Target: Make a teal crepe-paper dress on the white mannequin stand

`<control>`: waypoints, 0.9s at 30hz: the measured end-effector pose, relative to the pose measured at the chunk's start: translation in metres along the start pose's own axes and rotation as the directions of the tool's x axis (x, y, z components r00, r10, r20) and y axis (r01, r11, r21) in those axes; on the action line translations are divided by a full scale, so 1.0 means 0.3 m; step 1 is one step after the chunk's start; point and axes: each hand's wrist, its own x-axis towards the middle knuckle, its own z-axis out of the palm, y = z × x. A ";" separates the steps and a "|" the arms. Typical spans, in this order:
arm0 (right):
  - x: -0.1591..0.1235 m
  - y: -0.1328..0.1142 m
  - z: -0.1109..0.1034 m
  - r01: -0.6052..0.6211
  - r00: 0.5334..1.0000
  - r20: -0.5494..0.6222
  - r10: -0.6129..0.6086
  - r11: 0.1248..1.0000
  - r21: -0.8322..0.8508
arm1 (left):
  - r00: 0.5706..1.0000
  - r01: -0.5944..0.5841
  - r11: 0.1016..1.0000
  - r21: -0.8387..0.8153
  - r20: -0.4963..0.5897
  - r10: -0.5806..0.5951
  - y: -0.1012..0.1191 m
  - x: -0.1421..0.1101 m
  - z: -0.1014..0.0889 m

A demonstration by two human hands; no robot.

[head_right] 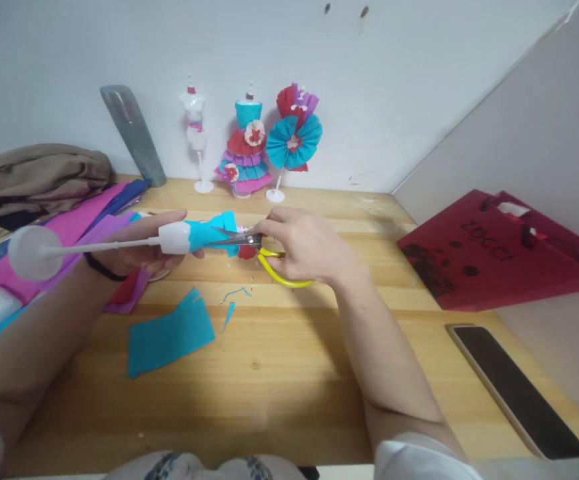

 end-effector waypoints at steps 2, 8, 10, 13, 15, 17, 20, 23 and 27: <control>-0.002 -0.001 0.001 0.001 1.000 -0.006 -0.001 1.000 -0.009 | 0.999 -0.020 1.000 0.007 0.030 0.020 -0.003 0.001 -0.005; -0.005 -0.012 0.004 -0.025 0.999 -0.026 0.025 0.999 -0.019 | 0.998 -0.043 0.999 0.009 0.047 0.042 -0.008 -0.003 0.002; -0.006 -0.013 0.004 -0.023 0.999 -0.024 0.023 0.999 -0.026 | 0.997 -0.045 0.999 0.007 0.056 0.044 -0.008 -0.003 0.004; -0.007 -0.011 0.001 -0.014 1.000 -0.024 0.013 0.999 -0.039 | 0.997 -0.042 0.999 0.008 0.068 0.042 -0.009 -0.002 0.003; -0.008 -0.011 -0.002 -0.013 1.000 -0.018 0.012 0.999 -0.043 | 0.996 -0.049 0.999 0.010 0.074 0.048 -0.010 -0.003 0.002; -0.008 -0.012 -0.006 -0.013 1.000 -0.007 0.013 0.999 -0.045 | 0.994 -0.063 0.998 0.016 0.086 0.061 -0.010 -0.005 0.001; -0.009 -0.016 -0.010 -0.022 1.000 -0.002 0.022 0.998 -0.056 | 0.992 -0.075 0.997 0.017 0.105 0.073 -0.009 -0.006 0.001; -0.011 -0.019 -0.012 -0.022 1.000 -0.003 0.022 0.998 -0.064 | 0.992 -0.065 0.998 0.022 0.110 0.062 -0.007 -0.005 0.002; -0.013 -0.014 -0.011 0.002 1.000 -0.012 -0.003 0.996 -0.084 | 0.995 -0.059 0.998 0.026 0.078 0.057 -0.002 -0.007 0.011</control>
